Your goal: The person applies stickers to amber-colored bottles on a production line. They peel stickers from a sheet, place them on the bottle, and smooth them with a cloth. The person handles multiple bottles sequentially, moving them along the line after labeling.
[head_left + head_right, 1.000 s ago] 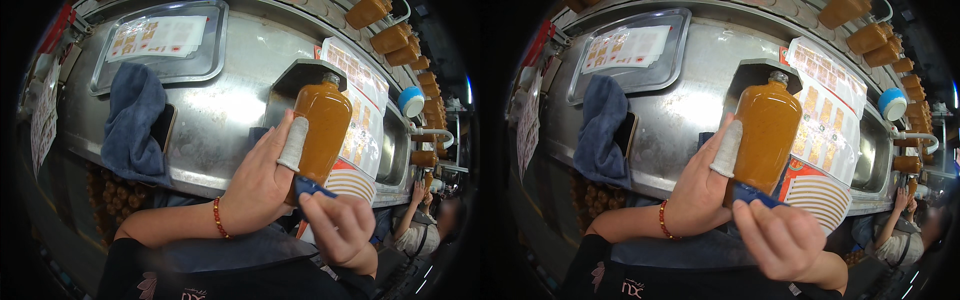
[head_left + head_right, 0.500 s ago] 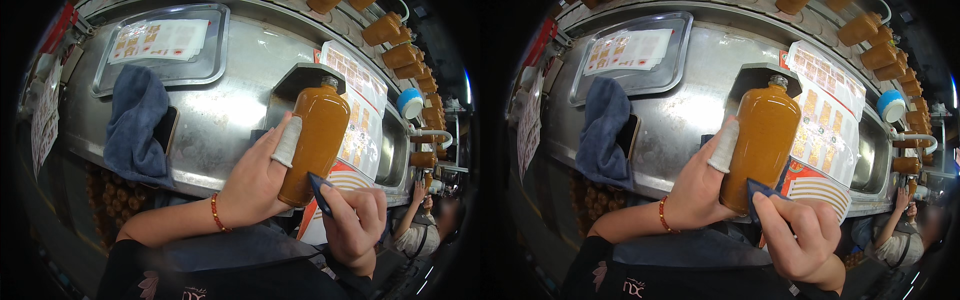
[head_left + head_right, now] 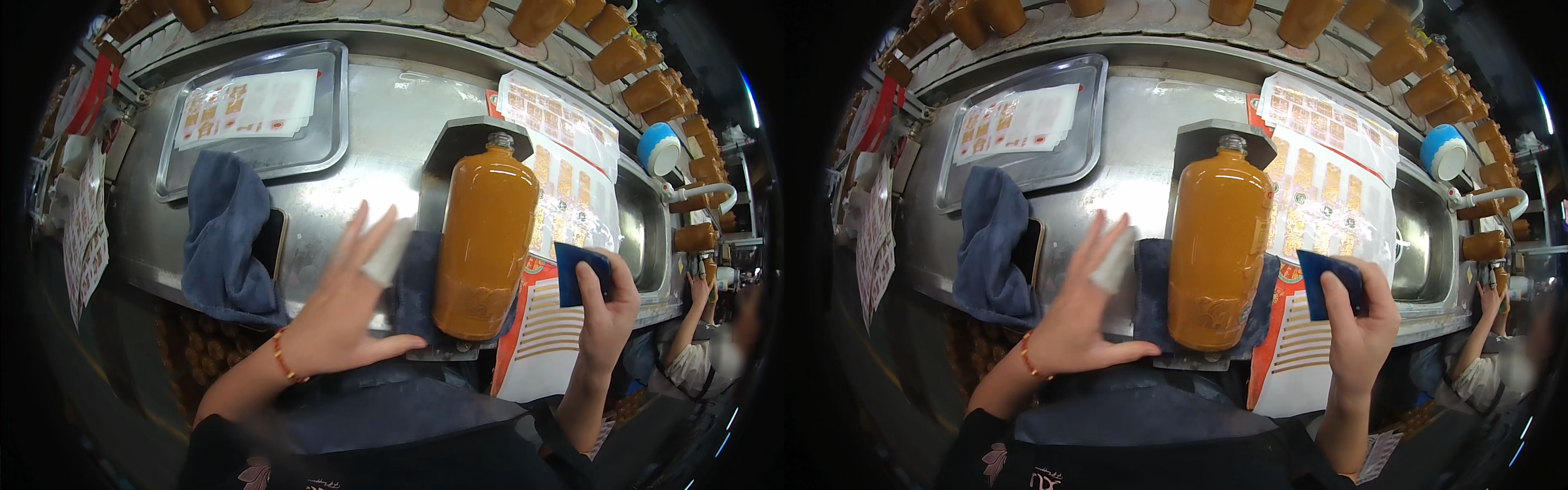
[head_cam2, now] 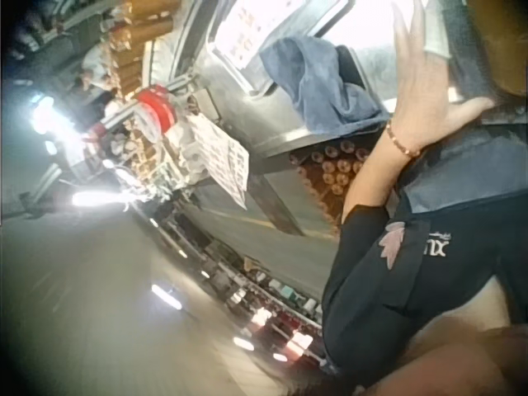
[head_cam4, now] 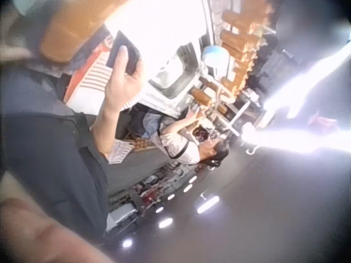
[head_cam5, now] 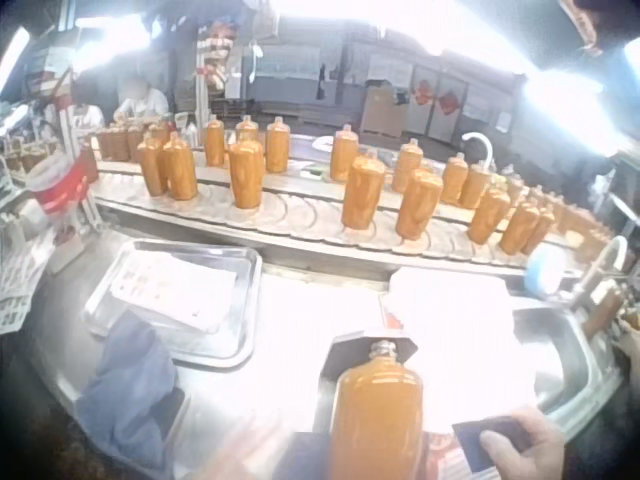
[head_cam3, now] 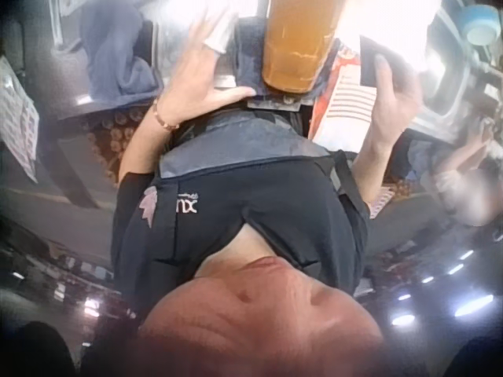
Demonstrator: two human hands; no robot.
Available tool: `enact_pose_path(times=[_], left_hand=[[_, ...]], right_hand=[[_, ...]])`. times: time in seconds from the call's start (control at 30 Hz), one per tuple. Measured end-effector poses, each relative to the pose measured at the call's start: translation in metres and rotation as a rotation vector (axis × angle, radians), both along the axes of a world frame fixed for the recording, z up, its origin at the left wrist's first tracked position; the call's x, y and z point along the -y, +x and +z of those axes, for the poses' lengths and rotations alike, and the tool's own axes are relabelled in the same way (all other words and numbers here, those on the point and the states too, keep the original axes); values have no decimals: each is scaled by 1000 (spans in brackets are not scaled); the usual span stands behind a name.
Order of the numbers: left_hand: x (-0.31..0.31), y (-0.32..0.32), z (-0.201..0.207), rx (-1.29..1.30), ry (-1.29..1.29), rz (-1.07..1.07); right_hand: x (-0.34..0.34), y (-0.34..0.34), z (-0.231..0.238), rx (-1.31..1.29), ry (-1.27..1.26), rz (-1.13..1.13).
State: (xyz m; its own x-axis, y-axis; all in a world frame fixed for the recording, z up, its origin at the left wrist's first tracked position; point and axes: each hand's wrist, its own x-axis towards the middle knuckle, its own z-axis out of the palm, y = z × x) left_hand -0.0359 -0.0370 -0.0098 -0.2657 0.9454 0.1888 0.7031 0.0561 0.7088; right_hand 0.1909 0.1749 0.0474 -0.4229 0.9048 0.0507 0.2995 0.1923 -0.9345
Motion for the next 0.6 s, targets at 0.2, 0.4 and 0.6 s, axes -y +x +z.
enact_pose_path(times=[0.2, 0.4, 0.6], left_hand=[[90, -48, 0, -616, -152, 382], [106, -73, -19, -345, -97, 487], [76, -29, 36, -149, 333, 396]], right_hand=[[23, 9, -25, 35, 30, 214], [11, 32, -17, -163, 6, 168], [24, 55, -16, -320, -20, 67]])
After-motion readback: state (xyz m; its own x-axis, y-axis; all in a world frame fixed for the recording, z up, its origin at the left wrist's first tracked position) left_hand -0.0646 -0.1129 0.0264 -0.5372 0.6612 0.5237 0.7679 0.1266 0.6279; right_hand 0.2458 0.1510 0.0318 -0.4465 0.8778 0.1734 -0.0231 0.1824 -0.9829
